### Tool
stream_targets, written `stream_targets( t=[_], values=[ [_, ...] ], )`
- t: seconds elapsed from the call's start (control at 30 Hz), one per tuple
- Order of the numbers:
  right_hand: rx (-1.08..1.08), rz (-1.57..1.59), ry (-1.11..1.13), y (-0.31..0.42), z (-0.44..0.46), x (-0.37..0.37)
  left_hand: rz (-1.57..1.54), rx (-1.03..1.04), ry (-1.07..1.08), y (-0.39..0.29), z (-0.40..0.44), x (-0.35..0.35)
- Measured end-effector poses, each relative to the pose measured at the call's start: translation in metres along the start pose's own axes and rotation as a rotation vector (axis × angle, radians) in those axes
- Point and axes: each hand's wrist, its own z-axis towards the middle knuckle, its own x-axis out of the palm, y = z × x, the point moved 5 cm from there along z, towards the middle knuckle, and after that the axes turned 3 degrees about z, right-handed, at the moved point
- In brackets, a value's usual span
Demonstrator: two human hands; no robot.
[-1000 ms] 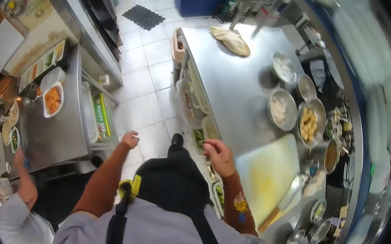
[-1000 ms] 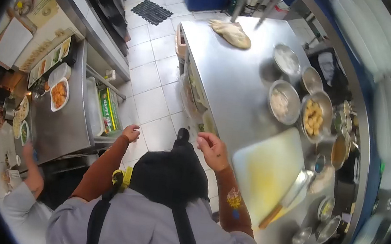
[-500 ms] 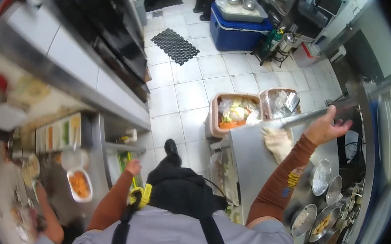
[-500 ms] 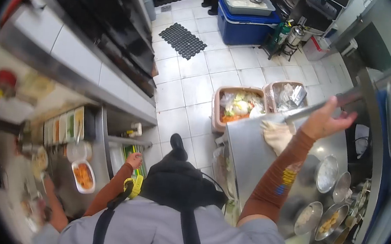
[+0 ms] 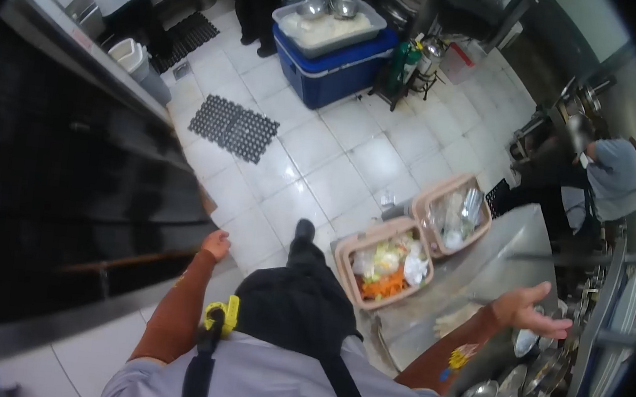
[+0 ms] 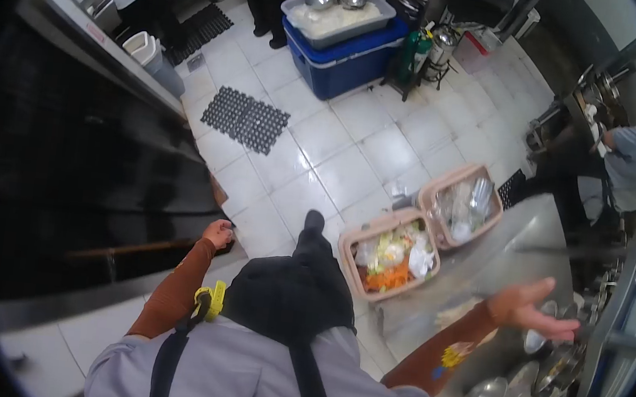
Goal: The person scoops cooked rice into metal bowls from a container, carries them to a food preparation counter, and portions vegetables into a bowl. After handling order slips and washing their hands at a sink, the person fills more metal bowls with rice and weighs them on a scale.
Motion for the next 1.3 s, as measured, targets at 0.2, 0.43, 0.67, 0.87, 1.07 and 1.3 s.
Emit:
stream_targets(
  t=[0.2,0.43,0.67,0.87,1.07,1.3],
  values=[
    [0.295,0.666,0.862,0.194,-0.114,0.191,0.094,0.016,0.059,-0.065,0.123,-0.066],
    [0.113,0.809,1.411,0.322,-0.243,0.347,0.151,0.029,0.122,-0.142,0.305,-0.113],
    [0.799,0.757,1.486,0.320,-0.322,0.457,0.469,0.548,-0.004,-0.348,0.465,-0.177],
    [0.829,0.759,1.642,0.338,-0.419,0.601,0.411,0.538,0.043,-0.570,0.555,-0.218],
    [0.786,0.798,1.970,0.434,-0.526,0.712,0.509,0.649,-0.030,-0.671,0.653,-0.223],
    [1.178,0.607,1.778,0.442,-0.729,0.791,0.824,0.681,0.028,-0.696,0.778,-0.182]
  ],
)
